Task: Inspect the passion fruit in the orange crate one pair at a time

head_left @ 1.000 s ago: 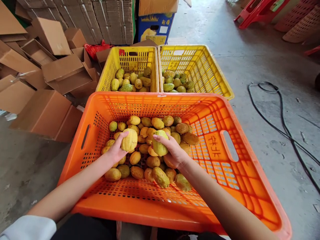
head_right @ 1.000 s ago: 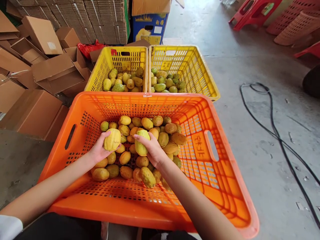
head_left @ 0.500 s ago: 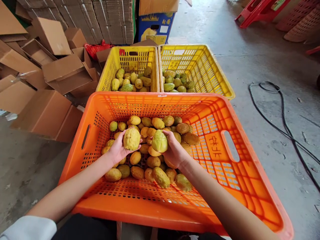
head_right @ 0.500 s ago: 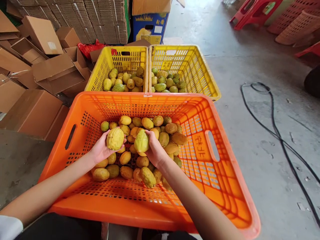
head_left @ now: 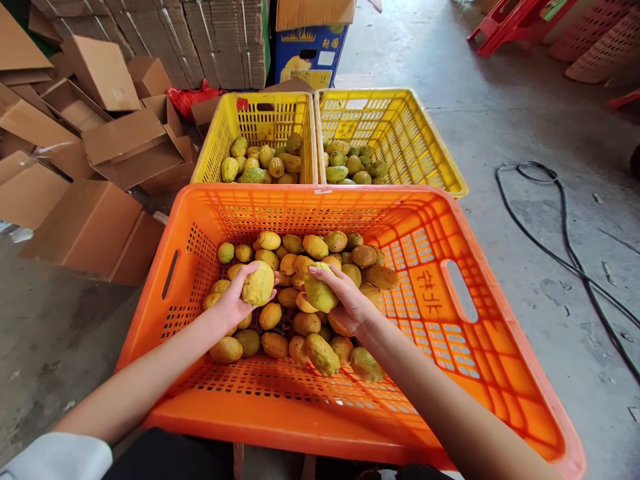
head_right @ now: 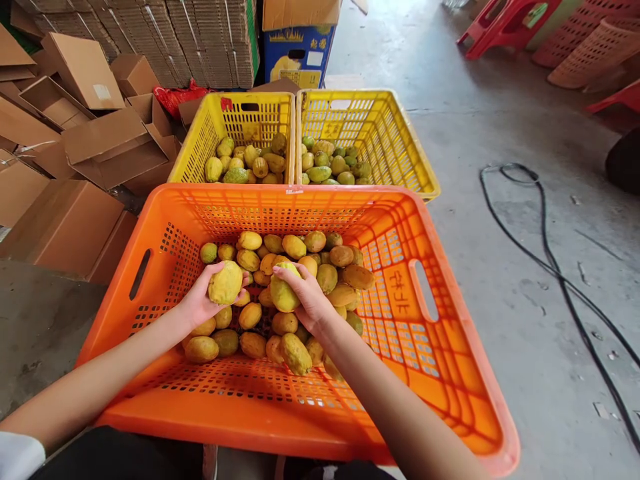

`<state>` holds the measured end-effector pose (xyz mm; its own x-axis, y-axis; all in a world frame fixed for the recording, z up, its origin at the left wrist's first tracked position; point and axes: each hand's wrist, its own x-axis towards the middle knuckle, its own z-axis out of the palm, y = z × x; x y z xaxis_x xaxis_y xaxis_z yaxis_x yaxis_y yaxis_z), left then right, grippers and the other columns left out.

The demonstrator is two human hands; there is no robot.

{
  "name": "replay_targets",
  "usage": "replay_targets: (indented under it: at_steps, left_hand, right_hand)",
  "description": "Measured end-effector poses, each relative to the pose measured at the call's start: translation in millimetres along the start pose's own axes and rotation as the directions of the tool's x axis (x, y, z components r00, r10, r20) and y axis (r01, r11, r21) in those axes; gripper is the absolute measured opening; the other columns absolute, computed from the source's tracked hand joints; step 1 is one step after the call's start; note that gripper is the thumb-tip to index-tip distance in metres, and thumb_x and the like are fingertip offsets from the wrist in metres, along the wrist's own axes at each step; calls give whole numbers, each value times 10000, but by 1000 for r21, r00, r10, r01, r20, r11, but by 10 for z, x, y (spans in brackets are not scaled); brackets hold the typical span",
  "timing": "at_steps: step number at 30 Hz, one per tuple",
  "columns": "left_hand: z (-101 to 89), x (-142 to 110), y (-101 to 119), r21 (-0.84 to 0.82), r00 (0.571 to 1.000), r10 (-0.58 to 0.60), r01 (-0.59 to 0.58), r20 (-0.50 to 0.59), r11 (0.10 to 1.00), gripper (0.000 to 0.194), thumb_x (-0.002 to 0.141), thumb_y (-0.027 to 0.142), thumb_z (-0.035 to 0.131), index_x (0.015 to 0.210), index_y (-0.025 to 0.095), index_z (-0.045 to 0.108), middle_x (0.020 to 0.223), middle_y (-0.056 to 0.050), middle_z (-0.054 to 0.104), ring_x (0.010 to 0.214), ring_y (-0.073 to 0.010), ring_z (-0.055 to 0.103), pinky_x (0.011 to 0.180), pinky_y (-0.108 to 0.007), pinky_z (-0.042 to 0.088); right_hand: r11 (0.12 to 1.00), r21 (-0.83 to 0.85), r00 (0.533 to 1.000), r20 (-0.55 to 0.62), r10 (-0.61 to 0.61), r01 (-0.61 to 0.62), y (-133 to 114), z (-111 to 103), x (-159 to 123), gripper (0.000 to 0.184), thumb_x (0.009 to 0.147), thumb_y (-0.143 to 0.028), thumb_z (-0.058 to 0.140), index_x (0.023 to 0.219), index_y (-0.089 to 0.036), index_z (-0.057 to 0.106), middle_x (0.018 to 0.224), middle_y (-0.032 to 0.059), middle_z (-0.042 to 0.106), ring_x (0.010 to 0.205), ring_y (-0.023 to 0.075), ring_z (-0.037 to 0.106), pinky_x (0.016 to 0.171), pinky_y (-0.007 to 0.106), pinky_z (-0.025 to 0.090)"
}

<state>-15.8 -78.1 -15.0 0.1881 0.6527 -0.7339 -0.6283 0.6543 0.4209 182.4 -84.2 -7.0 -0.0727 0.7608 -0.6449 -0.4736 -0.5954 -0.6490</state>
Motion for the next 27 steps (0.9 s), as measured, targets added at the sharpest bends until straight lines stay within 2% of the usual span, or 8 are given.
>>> replay_targets:
  at_steps: [3,4,7,11,15,20,23,27]
  left_hand:
    - [26,3,28,-42,993,17,-22,-114,999,169,913,294,570,851,152,636,758,-50,684,635,-166,664,616,-308,592]
    - [31,4,35,-53,990,12,-20,-137,998,191,924,310,557,841,153,626,737,-44,676,614,-164,656,608,-311,592]
    - [37,0,46,-106,993,-42,31,-107,994,278,969,362,474,903,139,627,774,-82,693,694,-208,691,637,-347,602]
    - [37,-10,43,-137,994,-104,98,-39,986,358,1001,353,374,1028,107,633,864,-147,714,797,-252,719,648,-365,607]
    - [23,-6,47,-129,993,-116,114,-5,985,409,1013,346,312,1041,99,637,882,-163,718,793,-246,726,632,-339,605]
    - [12,9,51,-11,992,-113,112,-63,994,428,965,483,465,960,95,647,821,-160,718,712,-246,718,585,-327,598]
    - [17,11,35,61,993,-88,93,-79,994,298,940,391,561,947,106,648,811,-145,722,667,-224,711,580,-312,595]
    - [6,22,11,80,993,-100,104,-58,991,190,928,268,563,937,100,651,826,-150,723,667,-212,707,584,-298,590]
  right_hand:
    - [996,54,997,-21,76,-75,-37,24,6,121,810,-303,683,840,-203,621,692,-7,672,583,154,632,510,252,531]
    - [991,82,993,-29,111,-108,-55,37,3,116,860,-304,614,826,-192,620,680,10,679,580,158,642,521,254,544]
    - [978,137,985,-47,168,-160,-113,74,-13,253,947,-304,458,809,-168,621,660,58,695,590,170,668,545,252,568]
    - [972,105,977,-23,214,-210,-141,82,-18,353,985,-367,376,865,-147,624,682,84,712,556,176,667,483,255,551]
    - [960,90,964,-7,266,-264,-117,87,-14,251,978,-348,429,916,-177,601,672,32,689,556,165,664,506,266,570]
    - [959,80,960,-43,276,-272,-89,67,-14,167,936,-354,529,903,-206,599,676,4,665,572,159,653,509,270,569]
    - [978,41,978,40,205,-207,-76,20,-8,141,861,-344,655,917,-219,620,731,0,678,587,149,644,482,245,546]
    - [993,20,984,140,108,-112,-50,-27,-2,206,771,-307,760,903,-221,628,782,-10,677,624,131,643,536,233,568]
